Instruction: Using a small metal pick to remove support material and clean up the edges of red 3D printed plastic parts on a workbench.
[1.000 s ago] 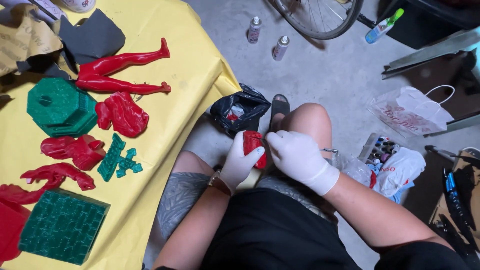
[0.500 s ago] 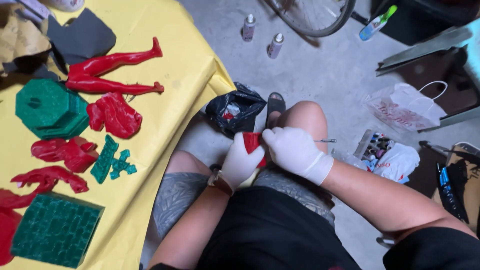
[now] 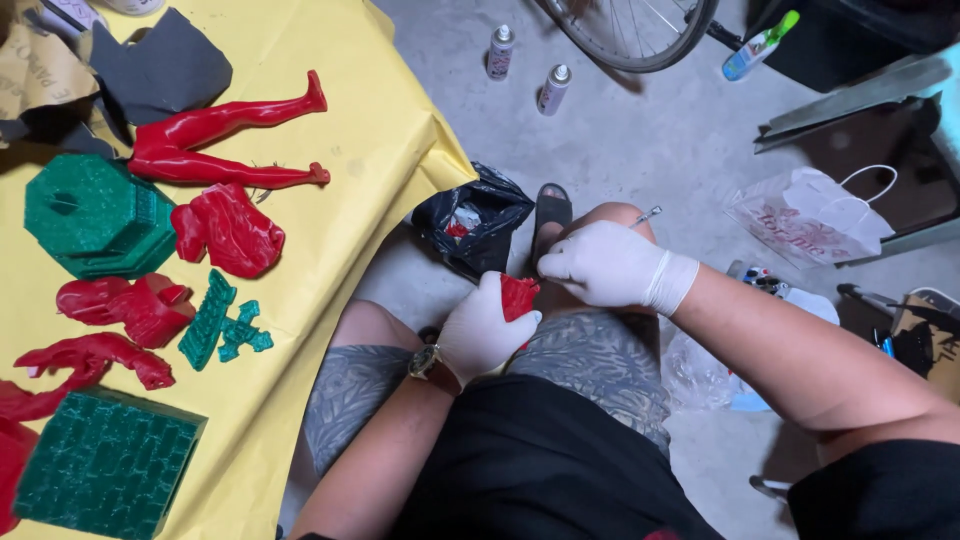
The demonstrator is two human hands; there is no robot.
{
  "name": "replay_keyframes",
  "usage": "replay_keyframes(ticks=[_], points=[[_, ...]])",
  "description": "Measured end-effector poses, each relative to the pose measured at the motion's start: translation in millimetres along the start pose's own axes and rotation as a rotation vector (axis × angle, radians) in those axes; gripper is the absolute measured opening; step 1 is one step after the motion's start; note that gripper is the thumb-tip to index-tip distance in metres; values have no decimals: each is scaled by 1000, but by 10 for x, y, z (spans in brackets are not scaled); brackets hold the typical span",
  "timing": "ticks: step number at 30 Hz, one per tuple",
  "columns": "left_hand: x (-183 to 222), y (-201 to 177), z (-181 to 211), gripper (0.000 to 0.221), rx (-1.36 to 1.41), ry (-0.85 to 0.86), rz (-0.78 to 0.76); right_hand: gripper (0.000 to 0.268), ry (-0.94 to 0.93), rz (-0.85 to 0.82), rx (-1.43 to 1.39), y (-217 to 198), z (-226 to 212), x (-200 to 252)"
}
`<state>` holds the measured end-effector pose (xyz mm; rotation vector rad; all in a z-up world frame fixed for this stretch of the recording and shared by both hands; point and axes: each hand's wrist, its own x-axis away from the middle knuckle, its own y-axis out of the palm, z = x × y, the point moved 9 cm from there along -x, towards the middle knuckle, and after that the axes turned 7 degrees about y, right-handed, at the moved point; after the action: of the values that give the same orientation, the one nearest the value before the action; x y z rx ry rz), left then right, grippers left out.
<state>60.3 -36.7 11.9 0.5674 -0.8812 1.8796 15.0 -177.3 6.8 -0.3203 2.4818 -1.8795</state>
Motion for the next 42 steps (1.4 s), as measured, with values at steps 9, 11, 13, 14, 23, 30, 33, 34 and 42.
replay_keyframes(ticks=[9,11,13,14,23,30,33,34,42], points=[[-220,46,-210,63,-50,76,1,3,-115,23,25,136,28,-119],[-94,-13,-141,63,9,66,-16,4,-130,17,-14,153,24,-154],[-11,-40,-41,63,68,64,-38,5,-137,10,-48,167,64,-147],[27,-26,-18,65,122,48,-73,8,-149,23,-61,181,72,-144],[-738,-99,-294,48,620,496,115,12,64,288,232,-575,-302,-233],[-439,-167,-58,68,1231,663,-117,14,269,494,-27,-826,-393,-42],[-386,-200,-9,71,1351,713,-225,19,226,539,-97,-797,-420,-49],[-379,-210,-15,71,1348,718,-225,19,224,544,-94,-815,-455,-70],[-189,-313,33,71,1444,702,-187,20,194,631,-33,-946,-589,-267]])
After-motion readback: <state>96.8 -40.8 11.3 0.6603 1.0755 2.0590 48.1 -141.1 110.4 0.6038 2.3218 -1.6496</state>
